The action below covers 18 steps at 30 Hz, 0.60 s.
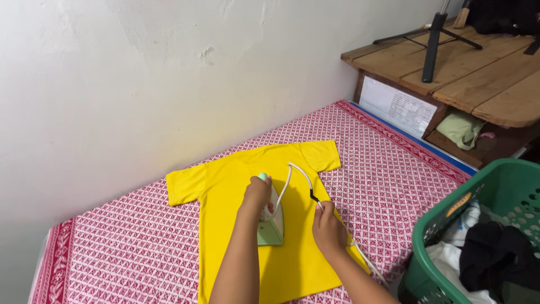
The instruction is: The person irons a yellow t-shirt laid out on a patterned table using a handheld iron. After ironing, the person flips the shirt to reveal a graphic print and then retrieves a green t-shirt from a laundry basket, unfolding it on the table.
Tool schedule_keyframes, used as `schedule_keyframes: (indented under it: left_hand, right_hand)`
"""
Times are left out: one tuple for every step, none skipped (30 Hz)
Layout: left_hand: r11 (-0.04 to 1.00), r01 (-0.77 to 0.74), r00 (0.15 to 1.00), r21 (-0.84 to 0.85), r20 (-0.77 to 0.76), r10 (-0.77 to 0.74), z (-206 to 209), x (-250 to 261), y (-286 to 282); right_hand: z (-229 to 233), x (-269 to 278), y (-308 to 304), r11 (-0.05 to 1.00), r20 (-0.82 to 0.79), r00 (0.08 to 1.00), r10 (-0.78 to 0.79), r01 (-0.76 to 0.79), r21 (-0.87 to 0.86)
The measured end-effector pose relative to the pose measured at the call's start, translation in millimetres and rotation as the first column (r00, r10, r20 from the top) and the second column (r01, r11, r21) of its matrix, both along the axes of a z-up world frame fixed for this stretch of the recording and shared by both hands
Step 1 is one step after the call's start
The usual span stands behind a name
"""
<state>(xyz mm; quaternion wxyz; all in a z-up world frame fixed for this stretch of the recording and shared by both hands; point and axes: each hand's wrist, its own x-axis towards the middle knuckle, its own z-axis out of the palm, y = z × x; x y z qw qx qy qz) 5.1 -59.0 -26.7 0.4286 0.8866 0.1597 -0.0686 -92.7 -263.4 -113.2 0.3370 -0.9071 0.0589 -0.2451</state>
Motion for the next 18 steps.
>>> schedule_keyframes:
  left_hand:
    - [0.999,0.022,0.999,0.03,0.044,-0.023,-8.9,-6.9,-0.4]
    - [0.997,0.044,0.995,0.059,0.088,-0.049,-17.0,-15.0,-1.9]
    - [0.994,0.064,0.988,0.089,0.131,-0.076,-22.7,-24.2,-3.1]
    - [0.995,0.062,0.989,0.078,0.126,-0.072,-25.8,-35.3,-5.4]
    - [0.996,0.061,0.99,0.067,0.121,-0.069,-26.4,-49.1,-9.8]
    - [0.997,0.058,0.991,0.057,0.119,-0.064,-22.0,-61.0,-13.9]
    - [0.998,0.051,0.994,0.037,0.09,-0.055,-14.7,-72.4,-18.3]
    - [0.999,0.047,0.997,0.017,0.061,-0.047,-6.9,-84.6,-23.1]
    - [0.999,0.041,0.999,-0.002,0.031,-0.041,1.3,-94.9,-25.9]
    - [0.999,0.044,0.999,-0.03,0.017,-0.044,9.1,-101.3,-27.3]
    - [0.997,0.047,0.999,-0.057,0.002,-0.047,16.1,-102.7,-28.5]
    - [0.995,0.049,0.999,-0.085,-0.012,-0.05,21.3,-100.8,-29.9]
    - [0.997,0.037,0.999,-0.069,0.006,-0.037,24.5,-95.0,-33.0]
    - [0.998,0.026,0.999,-0.052,0.025,-0.025,26.1,-85.1,-36.6]
    - [0.999,0.015,0.999,-0.036,0.044,-0.014,25.4,-75.3,-39.3]
    - [0.999,0.008,0.999,-0.044,0.04,-0.006,24.4,-63.6,-41.0]
    - [0.999,0.001,0.999,-0.053,0.036,0.001,24.1,-49.9,-42.8]
    - [0.998,-0.006,0.999,-0.062,0.034,0.008,23.4,-37.0,-44.7]
  right_hand:
    - [-0.9,0.8,-0.5,1.0,0.016,1.0,0.004,-0.004,-0.004]
    - [-1.1,2.9,-1.2,1.0,0.034,0.999,0.007,-0.006,-0.01]
    - [-1.3,4.3,-2.9,1.0,0.052,0.999,0.01,-0.009,-0.015]
    - [-0.9,6.1,-6.4,1.0,0.001,1.0,-0.002,0.002,-0.008]
    - [0.2,8.1,-11.2,1.0,-0.05,0.999,-0.013,0.013,-0.001]
    - [2.1,10.7,-16.0,1.0,-0.099,0.995,-0.022,0.023,0.006]
    - [4.2,11.9,-23.0,0.999,-0.092,0.995,-0.032,0.035,0.027]
    - [7.0,12.7,-32.5,0.998,-0.086,0.995,-0.044,0.048,0.048]
    - [9.8,14.1,-40.9,0.996,-0.08,0.995,-0.055,0.061,0.07]
    - [11.5,14.7,-49.2,0.993,-0.092,0.993,-0.078,0.086,0.085]
    - [12.9,15.0,-57.8,0.989,-0.104,0.99,-0.1,0.11,0.1]
    - [14.1,15.4,-65.0,0.984,-0.116,0.986,-0.122,0.135,0.115]
    - [13.9,15.0,-70.6,0.985,-0.037,0.989,-0.144,0.147,0.092]
    - [12.2,14.2,-74.3,0.984,0.044,0.985,-0.165,0.161,0.07]
    - [9.8,13.3,-76.3,0.983,0.124,0.975,-0.182,0.177,0.05]
    - [7.2,13.1,-76.9,0.982,0.066,0.981,-0.184,0.181,0.053]
    - [4.9,12.5,-77.3,0.981,0.008,0.983,-0.186,0.185,0.057]
    - [3.9,12.6,-77.8,0.98,-0.049,0.981,-0.186,0.189,0.06]
